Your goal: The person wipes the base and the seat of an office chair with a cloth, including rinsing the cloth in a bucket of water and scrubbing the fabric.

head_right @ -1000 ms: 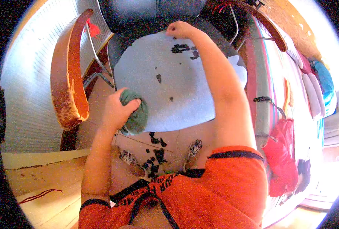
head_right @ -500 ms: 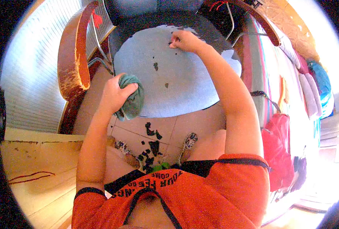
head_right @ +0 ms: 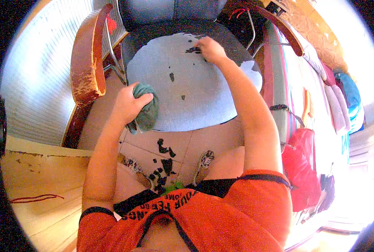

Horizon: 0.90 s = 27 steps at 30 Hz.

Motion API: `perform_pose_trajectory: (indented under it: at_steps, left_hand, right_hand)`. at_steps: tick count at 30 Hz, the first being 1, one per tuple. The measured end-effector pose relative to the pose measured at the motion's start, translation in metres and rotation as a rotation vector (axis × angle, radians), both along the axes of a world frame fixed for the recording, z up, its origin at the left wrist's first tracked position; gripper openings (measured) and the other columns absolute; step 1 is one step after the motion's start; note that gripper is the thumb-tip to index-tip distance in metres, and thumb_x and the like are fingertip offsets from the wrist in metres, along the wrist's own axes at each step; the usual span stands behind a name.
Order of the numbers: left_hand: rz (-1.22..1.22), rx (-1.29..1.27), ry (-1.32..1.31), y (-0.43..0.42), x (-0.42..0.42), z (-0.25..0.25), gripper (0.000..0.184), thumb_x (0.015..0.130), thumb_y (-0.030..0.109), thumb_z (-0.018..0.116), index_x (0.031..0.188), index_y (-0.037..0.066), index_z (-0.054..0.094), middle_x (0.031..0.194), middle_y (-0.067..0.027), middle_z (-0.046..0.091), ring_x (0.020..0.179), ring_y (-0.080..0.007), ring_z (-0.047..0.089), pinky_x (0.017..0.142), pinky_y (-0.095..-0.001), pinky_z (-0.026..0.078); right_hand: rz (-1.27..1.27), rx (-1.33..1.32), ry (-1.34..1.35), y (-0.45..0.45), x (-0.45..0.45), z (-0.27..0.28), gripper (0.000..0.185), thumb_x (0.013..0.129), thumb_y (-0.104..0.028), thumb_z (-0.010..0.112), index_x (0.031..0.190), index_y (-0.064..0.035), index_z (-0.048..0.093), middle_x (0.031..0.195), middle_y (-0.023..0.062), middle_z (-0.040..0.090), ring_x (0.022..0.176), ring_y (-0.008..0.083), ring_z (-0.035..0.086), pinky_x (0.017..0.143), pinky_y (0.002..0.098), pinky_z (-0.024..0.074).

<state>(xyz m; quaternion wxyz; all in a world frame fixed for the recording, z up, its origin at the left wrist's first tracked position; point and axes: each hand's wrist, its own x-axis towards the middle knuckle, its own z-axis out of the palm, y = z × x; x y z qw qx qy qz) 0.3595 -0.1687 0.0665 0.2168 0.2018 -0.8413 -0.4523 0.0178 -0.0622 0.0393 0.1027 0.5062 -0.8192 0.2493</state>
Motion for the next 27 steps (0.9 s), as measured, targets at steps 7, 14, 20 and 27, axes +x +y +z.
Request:
perform_pose_trajectory:
  at_steps: [7, 14, 20, 27]
  left_hand:
    - [-0.01, -0.02, -0.012, -0.002, -0.003, -0.007, 0.039, 0.067, 0.03, 0.064, 0.083, -0.005, 0.06, 0.075, -0.0214, 0.062, 0.071, -0.0343, 0.061, 0.067, -0.0385, 0.047]
    - [-0.027, 0.0, -0.107, 0.001, 0.002, 0.005, 0.058, 0.068, 0.036, 0.068, 0.103, -0.01, 0.057, 0.087, -0.0234, 0.063, 0.084, -0.0338, 0.062, 0.077, -0.0373, 0.047]
    - [-0.027, 0.0, -0.118, -0.006, -0.002, -0.007, 0.053, 0.068, 0.034, 0.068, 0.099, -0.008, 0.059, 0.087, -0.0219, 0.064, 0.083, -0.0323, 0.062, 0.076, -0.0365, 0.047]
    - [0.005, 0.01, -0.041, -0.001, -0.002, -0.004, 0.042, 0.067, 0.032, 0.065, 0.086, -0.005, 0.06, 0.08, -0.0228, 0.062, 0.077, -0.0351, 0.061, 0.07, -0.0391, 0.047]
  right_hand:
    - [0.175, 0.282, 0.008, -0.013, 0.03, 0.026, 0.027, 0.079, -0.031, 0.062, 0.085, -0.0056, 0.062, 0.089, 0.0156, 0.062, 0.084, 0.0338, 0.058, 0.074, 0.0413, 0.0465]
    - [0.131, 0.371, 0.212, -0.019, 0.021, 0.013, 0.018, 0.082, -0.02, 0.054, 0.092, -0.0056, 0.059, 0.093, 0.0176, 0.061, 0.081, 0.0364, 0.06, 0.073, 0.0443, 0.0481]
    - [-0.208, -0.038, -0.198, 0.006, -0.009, 0.025, 0.014, 0.08, -0.009, 0.05, 0.092, -0.0041, 0.055, 0.09, 0.0195, 0.061, 0.087, 0.0363, 0.06, 0.076, 0.0416, 0.0478]
    - [0.12, 0.052, 0.097, 0.018, 0.012, 0.01, 0.02, 0.082, -0.023, 0.058, 0.094, -0.0063, 0.059, 0.091, 0.0185, 0.06, 0.086, 0.0337, 0.059, 0.076, 0.039, 0.0464]
